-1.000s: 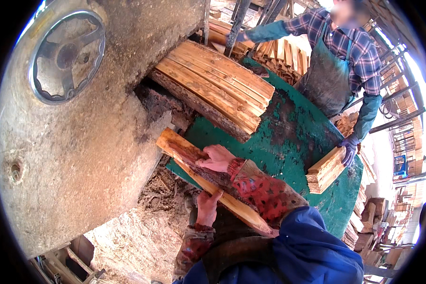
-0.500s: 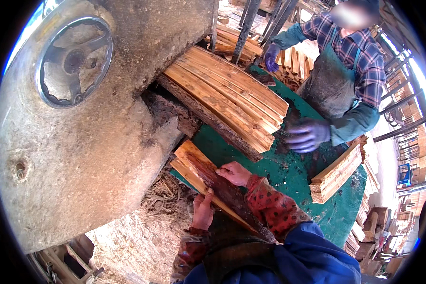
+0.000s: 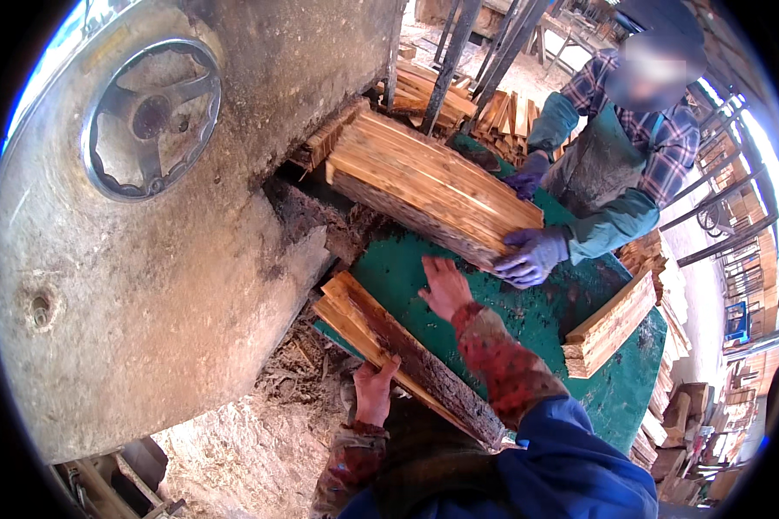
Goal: The person picks up cut wooden planks from a table saw area and stacks them in a pile. The person repeatedly lifts planks and places them onto a growing stack of lumber.
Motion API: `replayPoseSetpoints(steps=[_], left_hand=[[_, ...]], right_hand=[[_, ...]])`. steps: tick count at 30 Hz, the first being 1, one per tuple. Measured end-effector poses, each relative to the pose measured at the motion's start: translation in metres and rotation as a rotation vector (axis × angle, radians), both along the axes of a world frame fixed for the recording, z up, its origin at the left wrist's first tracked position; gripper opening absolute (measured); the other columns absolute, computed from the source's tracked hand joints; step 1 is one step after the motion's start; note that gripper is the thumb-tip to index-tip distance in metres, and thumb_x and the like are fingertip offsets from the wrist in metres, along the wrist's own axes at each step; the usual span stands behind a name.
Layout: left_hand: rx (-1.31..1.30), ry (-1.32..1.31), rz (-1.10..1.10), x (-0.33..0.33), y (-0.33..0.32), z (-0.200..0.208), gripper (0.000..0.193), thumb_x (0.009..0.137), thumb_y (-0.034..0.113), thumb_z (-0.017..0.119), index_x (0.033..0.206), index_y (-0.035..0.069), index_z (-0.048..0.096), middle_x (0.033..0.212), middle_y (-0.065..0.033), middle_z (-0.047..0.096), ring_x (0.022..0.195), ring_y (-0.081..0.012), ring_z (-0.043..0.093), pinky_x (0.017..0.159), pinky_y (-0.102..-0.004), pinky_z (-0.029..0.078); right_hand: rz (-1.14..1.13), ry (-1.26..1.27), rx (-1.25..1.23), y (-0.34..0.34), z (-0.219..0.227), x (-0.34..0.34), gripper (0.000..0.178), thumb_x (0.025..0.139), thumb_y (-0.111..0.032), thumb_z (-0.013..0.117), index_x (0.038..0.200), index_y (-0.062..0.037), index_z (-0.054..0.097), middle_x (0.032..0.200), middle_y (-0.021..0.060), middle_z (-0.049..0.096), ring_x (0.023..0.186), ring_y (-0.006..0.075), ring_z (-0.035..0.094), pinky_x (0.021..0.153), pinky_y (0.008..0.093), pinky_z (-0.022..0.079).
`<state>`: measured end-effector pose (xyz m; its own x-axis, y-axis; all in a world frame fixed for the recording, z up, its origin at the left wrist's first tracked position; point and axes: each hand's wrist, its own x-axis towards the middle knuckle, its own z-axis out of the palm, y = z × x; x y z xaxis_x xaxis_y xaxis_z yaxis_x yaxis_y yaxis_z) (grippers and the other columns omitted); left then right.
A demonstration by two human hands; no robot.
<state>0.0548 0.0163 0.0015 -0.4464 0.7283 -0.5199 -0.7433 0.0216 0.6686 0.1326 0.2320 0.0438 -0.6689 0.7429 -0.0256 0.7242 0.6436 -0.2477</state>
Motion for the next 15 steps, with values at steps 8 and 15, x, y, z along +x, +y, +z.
replayPoseSetpoints(steps=[8, 15], left_hand=[[-0.041, 0.092, -0.072, -0.001, -0.005, -0.006, 0.022, 0.086, 0.007, 0.067, 0.107, -0.001, 0.063, 0.099, -0.0002, 0.063, 0.088, -0.0087, 0.055, 0.078, -0.0250, 0.044], [0.003, 0.011, -0.027, 0.000, -0.008, -0.002, 0.023, 0.090, 0.012, 0.066, 0.107, -0.003, 0.063, 0.099, -0.0030, 0.065, 0.086, -0.0094, 0.058, 0.076, -0.0249, 0.048]], right_hand=[[0.071, 0.311, -0.499, -0.101, 0.024, 0.036, 0.052, 0.080, -0.023, 0.069, 0.124, -0.0007, 0.053, 0.122, 0.0173, 0.053, 0.117, 0.0373, 0.048, 0.094, 0.0447, 0.044], [0.050, 0.350, -0.309, -0.145, 0.008, 0.065, 0.062, 0.071, -0.020, 0.073, 0.127, -0.0007, 0.053, 0.122, 0.0193, 0.051, 0.115, 0.0381, 0.048, 0.097, 0.0456, 0.042]])
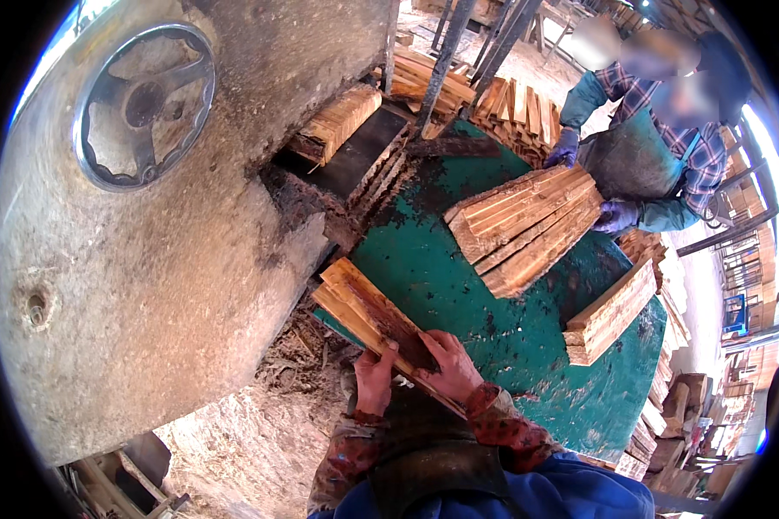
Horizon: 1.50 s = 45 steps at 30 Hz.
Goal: The person picks up cut wooden planks from a table saw area and stacks them in a pile. The person repeatedly lifts planks and places them onto a growing stack of lumber.
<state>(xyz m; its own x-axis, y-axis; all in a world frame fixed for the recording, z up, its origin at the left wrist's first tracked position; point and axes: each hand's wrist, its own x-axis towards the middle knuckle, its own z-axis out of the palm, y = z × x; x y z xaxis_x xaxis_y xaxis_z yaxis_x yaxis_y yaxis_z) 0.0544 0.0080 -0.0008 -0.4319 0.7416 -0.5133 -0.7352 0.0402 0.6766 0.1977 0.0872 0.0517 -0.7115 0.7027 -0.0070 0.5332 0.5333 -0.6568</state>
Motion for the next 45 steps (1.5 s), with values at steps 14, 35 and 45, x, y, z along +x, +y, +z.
replayPoseSetpoints(steps=[14, 35, 45], left_hand=[[0.008, 0.064, -0.037, 0.004, -0.024, 0.009, 0.048, 0.097, 0.035, 0.055, 0.122, -0.006, 0.051, 0.113, -0.0109, 0.058, 0.099, -0.0177, 0.056, 0.085, -0.0339, 0.048], [-0.141, 0.109, 0.055, -0.009, -0.033, 0.015, 0.056, 0.081, 0.019, 0.072, 0.126, -0.006, 0.050, 0.122, -0.0110, 0.056, 0.107, -0.0220, 0.053, 0.095, -0.0353, 0.042], [-0.063, 0.114, 0.128, -0.014, -0.042, 0.007, 0.053, 0.080, 0.012, 0.073, 0.126, -0.002, 0.051, 0.120, -0.0073, 0.057, 0.107, -0.0191, 0.053, 0.096, -0.0337, 0.042]], right_hand=[[0.041, 0.020, -0.115, -0.021, 0.003, 0.018, 0.068, 0.065, -0.017, 0.075, 0.127, -0.0015, 0.050, 0.122, 0.0205, 0.048, 0.115, 0.0377, 0.047, 0.102, 0.0438, 0.039], [0.084, -0.439, 0.344, 0.086, 0.007, 0.101, 0.079, 0.063, -0.018, 0.082, 0.132, -0.0052, 0.047, 0.130, 0.0183, 0.043, 0.129, 0.0400, 0.035, 0.108, 0.0510, 0.030], [0.271, -0.432, 0.327, 0.120, 0.006, 0.110, 0.079, 0.055, -0.040, 0.084, 0.122, -0.0089, 0.057, 0.116, 0.0140, 0.049, 0.114, 0.0336, 0.045, 0.095, 0.0462, 0.036]])
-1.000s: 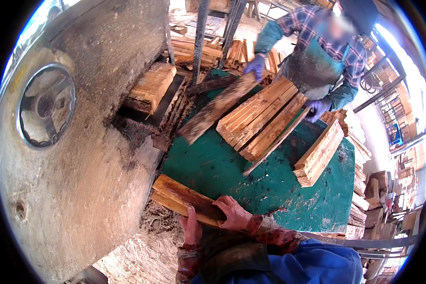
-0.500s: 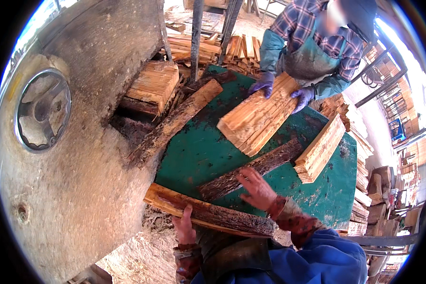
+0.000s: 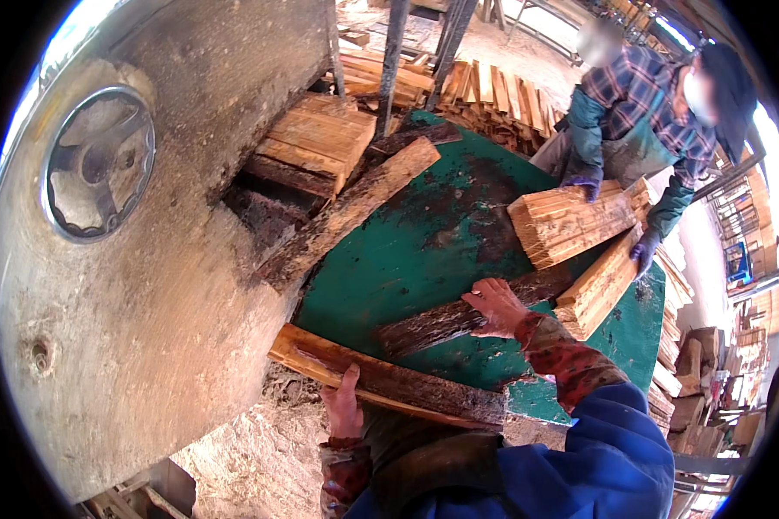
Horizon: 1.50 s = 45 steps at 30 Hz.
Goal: The person picks up cut wooden planks from a table saw area and stacks them in a pile. The person repeatedly lifts planks and places them onto a growing stack of lumber.
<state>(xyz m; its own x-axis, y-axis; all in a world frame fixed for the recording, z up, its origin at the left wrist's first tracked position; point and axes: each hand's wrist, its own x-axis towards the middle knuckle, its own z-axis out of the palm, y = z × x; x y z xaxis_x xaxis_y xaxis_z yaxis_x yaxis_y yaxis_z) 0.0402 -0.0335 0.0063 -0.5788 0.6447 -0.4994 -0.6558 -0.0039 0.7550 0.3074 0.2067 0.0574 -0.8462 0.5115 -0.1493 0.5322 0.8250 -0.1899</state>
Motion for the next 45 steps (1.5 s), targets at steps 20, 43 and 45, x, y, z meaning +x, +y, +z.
replayPoseSetpoints(steps=[20, 43, 45], left_hand=[[-0.084, -0.160, -0.021, -0.005, 0.020, 0.007, 0.044, 0.085, 0.013, 0.071, 0.124, 0.008, 0.052, 0.111, -0.0033, 0.060, 0.097, -0.0168, 0.059, 0.086, -0.0360, 0.052], [-0.061, -0.099, 0.049, -0.002, 0.019, 0.006, 0.072, 0.082, 0.019, 0.077, 0.140, 0.008, 0.036, 0.125, -0.0046, 0.053, 0.104, -0.0148, 0.053, 0.083, -0.0288, 0.050], [-0.129, -0.082, 0.015, -0.002, 0.018, 0.001, 0.076, 0.081, 0.020, 0.078, 0.141, 0.010, 0.033, 0.127, -0.0052, 0.052, 0.105, -0.0157, 0.053, 0.087, -0.0296, 0.048]], right_hand=[[-0.133, 0.318, -0.085, -0.016, 0.061, 0.018, 0.078, 0.058, -0.035, 0.084, 0.118, 0.0029, 0.052, 0.107, 0.0181, 0.049, 0.099, 0.0372, 0.053, 0.087, 0.0431, 0.047], [0.088, 0.275, 0.001, 0.036, -0.001, -0.252, 0.055, 0.080, -0.027, 0.068, 0.125, -0.0015, 0.049, 0.124, 0.0134, 0.049, 0.117, 0.0335, 0.048, 0.092, 0.0428, 0.047], [0.111, 0.228, 0.102, 0.051, -0.019, -0.269, 0.061, 0.078, -0.022, 0.068, 0.131, -0.0025, 0.045, 0.131, 0.0151, 0.045, 0.124, 0.0348, 0.043, 0.097, 0.0428, 0.046]])
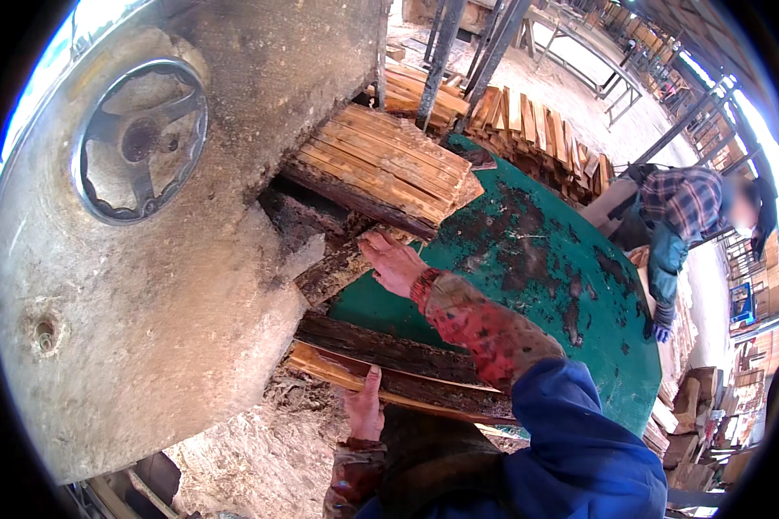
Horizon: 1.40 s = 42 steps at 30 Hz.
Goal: The person picks up cut wooden planks from a table saw area and stacks them in a pile. The person repeatedly lifts planks and places them onto a growing stack of lumber.
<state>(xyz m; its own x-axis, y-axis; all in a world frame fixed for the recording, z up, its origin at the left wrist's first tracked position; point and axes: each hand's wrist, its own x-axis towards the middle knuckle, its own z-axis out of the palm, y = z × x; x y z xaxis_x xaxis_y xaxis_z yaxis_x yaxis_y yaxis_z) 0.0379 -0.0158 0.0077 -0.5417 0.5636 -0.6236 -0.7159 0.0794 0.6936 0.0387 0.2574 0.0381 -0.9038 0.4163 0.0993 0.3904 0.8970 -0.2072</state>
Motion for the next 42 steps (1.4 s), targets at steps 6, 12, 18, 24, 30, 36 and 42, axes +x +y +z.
replayPoseSetpoints(steps=[6, 12, 18, 24, 30, 36, 42], left_hand=[[-0.078, -0.022, 0.061, 0.003, 0.000, 0.002, 0.080, 0.079, 0.024, 0.080, 0.142, 0.007, 0.034, 0.128, -0.0054, 0.051, 0.112, -0.0185, 0.049, 0.096, -0.0334, 0.043], [-0.097, -0.047, -0.024, -0.004, 0.001, 0.002, 0.083, 0.077, 0.027, 0.081, 0.142, 0.010, 0.034, 0.123, -0.0036, 0.054, 0.100, -0.0158, 0.055, 0.078, -0.0301, 0.049], [-0.011, 0.037, 0.015, 0.001, -0.001, -0.007, 0.073, 0.076, 0.024, 0.083, 0.134, 0.010, 0.042, 0.121, -0.0023, 0.055, 0.097, -0.0142, 0.055, 0.065, -0.0260, 0.049], [-0.115, -0.026, -0.006, -0.003, 0.004, 0.020, 0.077, 0.076, 0.018, 0.082, 0.139, 0.011, 0.037, 0.120, -0.0034, 0.052, 0.099, -0.0164, 0.051, 0.078, -0.0312, 0.047], [0.008, 0.023, -0.001, -0.003, 0.002, -0.002, 0.068, 0.080, 0.013, 0.079, 0.136, 0.009, 0.042, 0.121, -0.0037, 0.054, 0.103, -0.0179, 0.053, 0.086, -0.0332, 0.047], [0.010, 0.070, 0.045, 0.001, 0.000, -0.020, 0.054, 0.079, 0.009, 0.078, 0.126, 0.006, 0.051, 0.115, -0.0035, 0.057, 0.101, -0.0166, 0.054, 0.088, -0.0336, 0.047], [0.048, -0.037, -0.025, -0.006, 0.003, 0.006, 0.053, 0.075, 0.007, 0.080, 0.121, 0.005, 0.055, 0.113, -0.0043, 0.060, 0.100, -0.0162, 0.055, 0.089, -0.0309, 0.046]], right_hand=[[0.075, -0.259, -0.040, 0.018, -0.013, -0.039, 0.085, 0.073, -0.041, 0.074, 0.141, -0.0051, 0.038, 0.147, 0.0194, 0.032, 0.139, 0.0402, 0.025, 0.113, 0.0476, 0.027], [0.189, -0.224, 0.091, 0.028, -0.025, -0.043, 0.100, 0.057, -0.058, 0.079, 0.132, -0.0037, 0.042, 0.115, 0.0161, 0.044, 0.110, 0.0351, 0.042, 0.098, 0.0497, 0.034], [0.279, -0.163, 0.102, 0.027, -0.019, -0.041, 0.104, 0.049, -0.064, 0.080, 0.124, -0.0010, 0.044, 0.117, 0.0184, 0.041, 0.112, 0.0382, 0.041, 0.098, 0.0515, 0.033], [0.335, -0.342, 0.005, 0.019, -0.011, -0.037, 0.099, 0.053, -0.061, 0.079, 0.125, -0.0033, 0.046, 0.122, 0.0172, 0.041, 0.114, 0.0363, 0.041, 0.093, 0.0509, 0.035], [0.335, -0.296, -0.163, -0.012, -0.021, -0.059, 0.093, 0.059, -0.055, 0.079, 0.131, -0.0066, 0.046, 0.120, 0.0151, 0.045, 0.112, 0.0343, 0.046, 0.096, 0.0498, 0.036], [0.358, -0.176, 0.005, -0.004, -0.024, -0.057, 0.082, 0.057, -0.060, 0.077, 0.106, 0.0025, 0.053, 0.100, 0.0171, 0.049, 0.092, 0.0322, 0.054, 0.079, 0.0452, 0.046], [0.373, -0.233, -0.087, 0.002, 0.001, -0.043, 0.083, 0.058, -0.059, 0.079, 0.105, 0.0032, 0.053, 0.099, 0.0166, 0.048, 0.091, 0.0326, 0.053, 0.079, 0.0440, 0.046]])
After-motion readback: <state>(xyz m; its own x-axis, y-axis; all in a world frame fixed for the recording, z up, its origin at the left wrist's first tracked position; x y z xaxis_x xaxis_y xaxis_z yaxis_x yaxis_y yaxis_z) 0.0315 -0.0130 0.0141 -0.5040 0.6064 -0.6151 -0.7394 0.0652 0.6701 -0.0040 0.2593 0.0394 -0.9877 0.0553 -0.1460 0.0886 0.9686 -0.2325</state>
